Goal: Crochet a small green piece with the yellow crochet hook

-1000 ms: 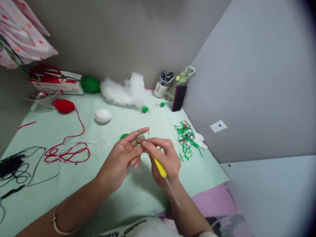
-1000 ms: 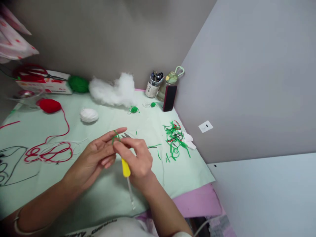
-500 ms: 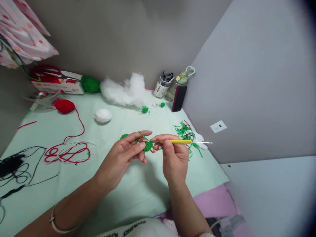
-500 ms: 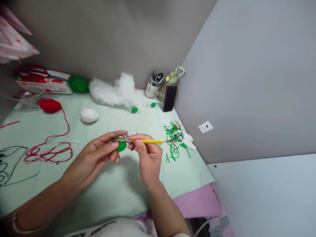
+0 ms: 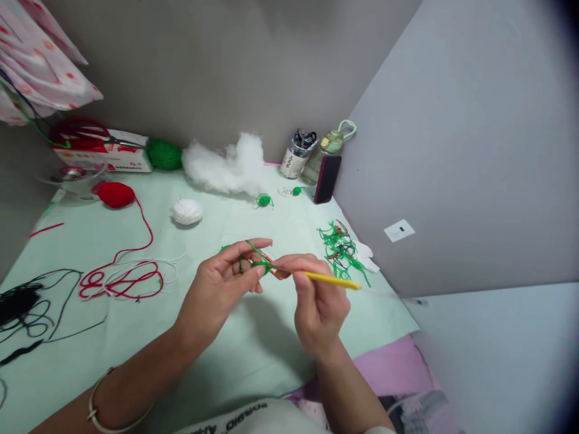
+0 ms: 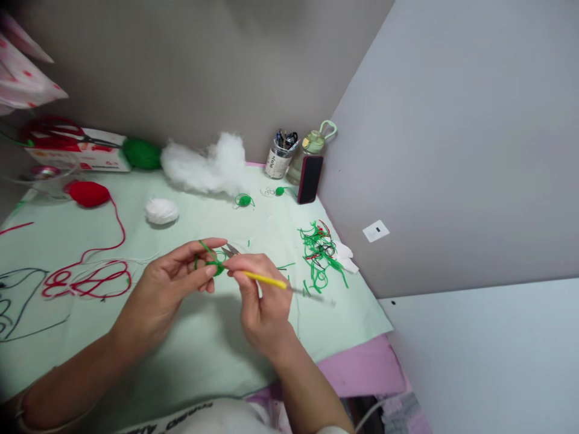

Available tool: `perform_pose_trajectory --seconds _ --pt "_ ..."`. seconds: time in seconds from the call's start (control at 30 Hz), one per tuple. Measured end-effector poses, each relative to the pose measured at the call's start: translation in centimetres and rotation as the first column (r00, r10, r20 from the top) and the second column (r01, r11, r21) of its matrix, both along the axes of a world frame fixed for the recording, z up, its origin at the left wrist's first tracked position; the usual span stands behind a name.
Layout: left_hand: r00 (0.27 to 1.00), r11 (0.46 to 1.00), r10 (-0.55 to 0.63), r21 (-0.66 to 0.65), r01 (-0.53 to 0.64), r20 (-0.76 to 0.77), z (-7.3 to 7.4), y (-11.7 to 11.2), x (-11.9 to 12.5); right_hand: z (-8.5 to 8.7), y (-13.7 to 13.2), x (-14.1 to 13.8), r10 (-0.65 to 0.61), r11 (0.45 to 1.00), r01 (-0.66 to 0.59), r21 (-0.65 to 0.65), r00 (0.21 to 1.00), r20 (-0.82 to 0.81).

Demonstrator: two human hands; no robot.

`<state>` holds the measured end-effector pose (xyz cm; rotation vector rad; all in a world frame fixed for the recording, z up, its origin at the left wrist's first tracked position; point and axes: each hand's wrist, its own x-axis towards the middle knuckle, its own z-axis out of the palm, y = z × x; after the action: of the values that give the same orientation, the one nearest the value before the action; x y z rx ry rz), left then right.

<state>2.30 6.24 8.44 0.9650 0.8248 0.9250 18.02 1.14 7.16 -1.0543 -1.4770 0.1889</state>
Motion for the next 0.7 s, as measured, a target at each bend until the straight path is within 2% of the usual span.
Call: perform_pose_trajectory --seconds 0.1,0.17,0.23,0.3,0.37,0.43,0.5,0.53,0.6,0.7 --pt "0.997 0.997 0.073 0.021 -0.072 -0.029 0.1 -0.5 0.3 -1.0 0.3 -0.4 -0.062 0.982 0.027 0.185 0.981 0.185" --pt "0.996 0.996 0.09 -0.004 -0.09 0.005 0.0 -0.7 0.5 -1.8 0.7 -0.6 -0.135 0.967 0.067 0.246 0.953 0.272" --pt "0.995 0.996 0.048 -0.085 -0.041 0.086 -0.1 -0.6 0.5 -2.5 0.9 -0.7 -0.22 0.953 0.129 0.275 0.917 0.333" --pt "0.982 0.977 -0.026 -0.202 0.065 0.186 -0.3 -0.2 0.4 -2.6 1.0 -0.6 -0.25 0.948 0.157 0.278 0.905 0.344" --pt "0.963 0.949 -0.059 -0.285 0.136 0.263 -0.3 0.4 0.1 -2.2 0.8 -0.5 -0.185 0.969 0.135 0.209 0.953 0.239" --pt "0.953 0.946 -0.054 -0.291 0.145 0.298 -0.1 0.8 -0.1 -1.5 0.6 -0.3 -0.098 0.99 0.099 0.1 0.995 -0.013" --pt "0.952 0.957 -0.061 -0.254 0.141 0.3 0.2 1.0 -0.3 -0.7 0.5 -0.3 -0.014 1.0 0.019 0.014 0.966 -0.256" --pt "0.953 0.961 -0.08 -0.231 0.152 0.293 0.3 0.9 -0.3 -0.5 0.5 -0.3 0.023 0.999 -0.031 -0.018 0.945 -0.326" --pt "0.955 0.966 -0.117 -0.193 0.173 0.273 0.3 0.6 -0.2 -0.2 0.7 -0.4 0.072 0.994 -0.098 -0.058 0.935 -0.347" --pt "0.966 0.978 -0.111 -0.15 0.148 0.235 0.2 0.1 0.0 -0.4 0.9 -0.5 0.029 0.996 -0.047 -0.076 0.975 -0.22"
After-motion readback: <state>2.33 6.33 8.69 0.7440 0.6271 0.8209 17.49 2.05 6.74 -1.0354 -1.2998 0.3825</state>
